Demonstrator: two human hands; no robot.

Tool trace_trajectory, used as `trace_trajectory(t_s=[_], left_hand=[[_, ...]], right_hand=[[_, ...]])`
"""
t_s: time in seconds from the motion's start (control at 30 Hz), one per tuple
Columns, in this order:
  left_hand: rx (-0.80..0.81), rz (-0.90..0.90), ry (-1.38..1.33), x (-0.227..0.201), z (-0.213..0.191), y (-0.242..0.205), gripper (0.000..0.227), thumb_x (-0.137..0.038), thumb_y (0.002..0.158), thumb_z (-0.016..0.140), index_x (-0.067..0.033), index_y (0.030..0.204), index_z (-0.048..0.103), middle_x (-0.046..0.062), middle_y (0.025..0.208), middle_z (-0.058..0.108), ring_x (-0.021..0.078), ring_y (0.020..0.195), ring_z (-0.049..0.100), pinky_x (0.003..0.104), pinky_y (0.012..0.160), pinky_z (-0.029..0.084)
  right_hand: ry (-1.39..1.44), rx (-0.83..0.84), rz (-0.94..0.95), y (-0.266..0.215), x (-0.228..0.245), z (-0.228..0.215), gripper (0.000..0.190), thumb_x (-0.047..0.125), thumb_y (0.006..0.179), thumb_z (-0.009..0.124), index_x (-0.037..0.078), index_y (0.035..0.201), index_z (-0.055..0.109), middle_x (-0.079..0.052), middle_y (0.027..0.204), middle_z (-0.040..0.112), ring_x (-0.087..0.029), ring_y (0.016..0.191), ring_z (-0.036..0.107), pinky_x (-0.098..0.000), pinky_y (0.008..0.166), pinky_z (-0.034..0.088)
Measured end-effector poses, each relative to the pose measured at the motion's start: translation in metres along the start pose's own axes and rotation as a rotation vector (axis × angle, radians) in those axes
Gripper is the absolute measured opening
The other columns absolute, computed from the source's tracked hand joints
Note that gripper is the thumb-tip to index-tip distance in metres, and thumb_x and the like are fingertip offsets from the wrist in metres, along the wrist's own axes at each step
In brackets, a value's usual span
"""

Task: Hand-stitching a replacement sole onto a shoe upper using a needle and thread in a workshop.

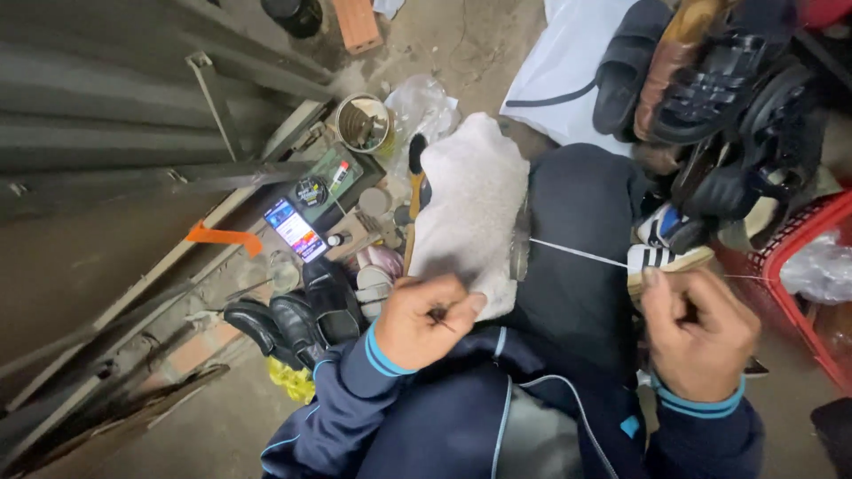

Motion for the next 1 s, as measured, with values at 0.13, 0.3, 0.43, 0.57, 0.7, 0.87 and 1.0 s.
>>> trace_trajectory(t_s=[0.13, 0.3, 0.43, 0.57, 0.7, 0.87, 1.0], left_hand=[[-0.013, 0.129, 0.201, -0.003, 0.003, 0.013, 0.044, -0.026, 0.103, 0.058, -0.0105, 0.068, 0.038, 0.003, 0.061, 0.031, 0.0218, 0.054, 0.029, 0.037, 0.051, 0.03], [-0.177, 0.154, 0.471, 0.021, 0.023, 0.035, 0.04, -0.03, 0.102, 0.061, -0.0111, 0.068, 0.051, 0.002, 0.071, 0.047, 0.0275, 0.061, 0.052, 0.044, 0.048, 0.041], [-0.147, 0.144, 0.472, 0.031, 0.043, 0.044, 0.015, -0.025, 0.097, 0.067, -0.0099, 0.096, 0.065, 0.002, 0.097, 0.059, 0.0336, 0.076, 0.064, 0.046, 0.058, 0.051], [-0.11, 0.161, 0.374, 0.04, 0.053, 0.045, 0.024, -0.017, 0.1, 0.064, -0.01, 0.121, 0.071, -0.001, 0.112, 0.066, 0.0287, 0.097, 0.07, 0.042, 0.069, 0.058], [-0.118, 0.142, 0.338, 0.033, 0.052, 0.047, 0.016, -0.017, 0.099, 0.062, -0.0165, 0.111, 0.073, -0.003, 0.105, 0.066, 0.0256, 0.094, 0.07, 0.04, 0.071, 0.056], [-0.121, 0.1, 0.294, 0.028, 0.048, 0.048, 0.005, -0.014, 0.092, 0.064, -0.011, 0.089, 0.061, 0.004, 0.084, 0.05, 0.0326, 0.067, 0.056, 0.044, 0.057, 0.047], [-0.112, 0.09, 0.299, 0.032, 0.051, 0.048, 0.01, -0.016, 0.095, 0.065, -0.0107, 0.102, 0.07, 0.002, 0.096, 0.062, 0.0337, 0.082, 0.067, 0.046, 0.065, 0.054]], right_hand=[[-0.187, -0.098, -0.147, -0.017, -0.046, -0.014, 0.05, -0.014, 0.112, 0.073, -0.003, 0.071, 0.046, -0.014, 0.068, 0.039, -0.028, 0.064, 0.034, -0.0438, 0.067, 0.029], [-0.284, -0.204, -0.04, -0.024, -0.088, -0.047, 0.064, -0.017, 0.131, 0.072, -0.007, 0.078, 0.037, -0.018, 0.077, 0.035, -0.032, 0.076, 0.034, -0.0488, 0.078, 0.03], [-0.481, -0.06, -0.249, -0.008, -0.07, -0.029, 0.015, -0.001, 0.121, 0.077, -0.01, 0.113, 0.067, -0.026, 0.115, 0.064, -0.044, 0.111, 0.059, -0.0507, 0.103, 0.044], [-0.194, 0.16, -0.395, 0.011, 0.004, 0.017, 0.05, 0.017, 0.092, 0.077, -0.006, 0.134, 0.062, -0.026, 0.139, 0.062, -0.044, 0.138, 0.053, -0.0556, 0.125, 0.038], [-0.221, 0.299, -0.479, 0.015, 0.029, 0.06, 0.098, 0.052, 0.079, 0.085, -0.007, 0.148, 0.047, -0.025, 0.152, 0.052, -0.044, 0.149, 0.041, -0.0545, 0.127, 0.034], [-0.252, 0.272, -0.512, 0.024, 0.018, 0.075, 0.065, 0.04, 0.09, 0.081, 0.003, 0.139, 0.061, -0.012, 0.135, 0.067, -0.035, 0.139, 0.054, -0.0618, 0.121, 0.034], [-0.233, 0.284, -0.478, 0.025, 0.011, 0.068, 0.068, 0.039, 0.084, 0.085, 0.004, 0.137, 0.062, -0.011, 0.131, 0.071, -0.036, 0.137, 0.058, -0.0616, 0.123, 0.032]])
Point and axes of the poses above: each hand's wrist, its own y-axis towards the middle knuckle, its own z-axis out of the palm, x = y × z, the point moved 3 cm from there along y, towards the middle knuckle
